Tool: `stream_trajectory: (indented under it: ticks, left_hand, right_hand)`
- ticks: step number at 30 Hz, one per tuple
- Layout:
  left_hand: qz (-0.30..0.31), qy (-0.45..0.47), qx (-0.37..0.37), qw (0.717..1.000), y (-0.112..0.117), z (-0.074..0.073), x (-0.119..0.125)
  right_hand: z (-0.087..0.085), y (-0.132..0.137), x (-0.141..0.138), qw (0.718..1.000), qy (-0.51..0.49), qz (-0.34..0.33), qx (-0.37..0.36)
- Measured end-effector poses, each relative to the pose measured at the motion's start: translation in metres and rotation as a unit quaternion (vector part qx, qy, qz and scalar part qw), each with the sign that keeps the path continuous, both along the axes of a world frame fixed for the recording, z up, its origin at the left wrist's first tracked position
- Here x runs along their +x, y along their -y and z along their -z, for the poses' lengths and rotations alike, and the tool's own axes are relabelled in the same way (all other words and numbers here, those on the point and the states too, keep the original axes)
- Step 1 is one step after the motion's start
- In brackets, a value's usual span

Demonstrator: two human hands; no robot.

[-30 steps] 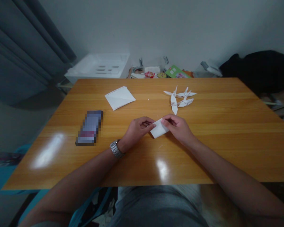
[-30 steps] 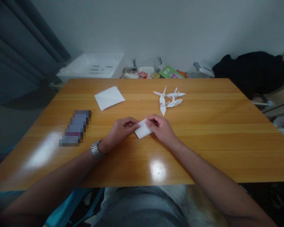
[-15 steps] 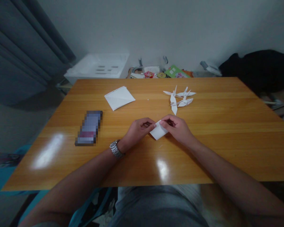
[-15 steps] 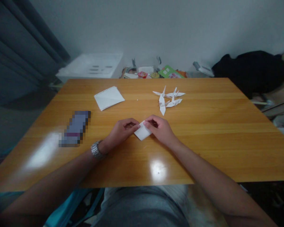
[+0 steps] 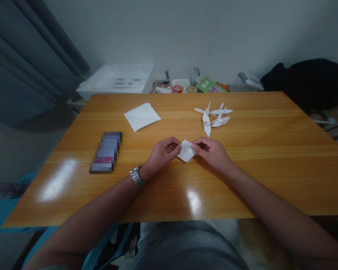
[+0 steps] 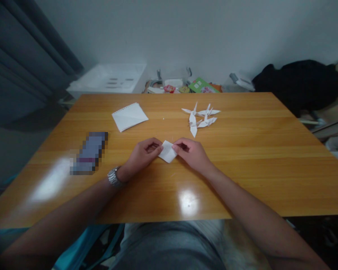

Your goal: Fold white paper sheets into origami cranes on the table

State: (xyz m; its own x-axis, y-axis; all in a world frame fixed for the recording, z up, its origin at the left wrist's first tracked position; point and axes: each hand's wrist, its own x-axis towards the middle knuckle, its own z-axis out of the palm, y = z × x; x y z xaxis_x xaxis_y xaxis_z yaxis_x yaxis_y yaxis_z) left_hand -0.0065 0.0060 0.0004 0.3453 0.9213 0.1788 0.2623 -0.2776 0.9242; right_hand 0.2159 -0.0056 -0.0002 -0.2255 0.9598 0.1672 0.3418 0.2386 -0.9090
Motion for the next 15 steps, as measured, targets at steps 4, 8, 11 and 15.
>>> stream_trajectory:
  ticks: [4,8,11,15]
  left_hand:
    - [0.001,0.003,0.007,1.000,0.0016,0.0014,-0.0002]
    - [-0.001,-0.007,0.023,1.000,0.0020,-0.0004,-0.0011]
    - [-0.021,0.007,0.026,0.999,0.0014,-0.0029,-0.0016]
    - [-0.051,0.034,0.021,0.998,-0.0001,-0.0053,-0.0023]
  right_hand:
    - [-0.0051,0.0017,-0.0010,0.998,0.056,-0.016,0.024]
    - [-0.0071,0.0036,-0.0040,0.999,0.047,-0.024,0.014]
    - [-0.0050,0.0031,-0.0046,0.999,-0.014,-0.020,-0.022]
    - [-0.0019,0.0015,-0.0031,0.993,-0.087,-0.014,-0.074]
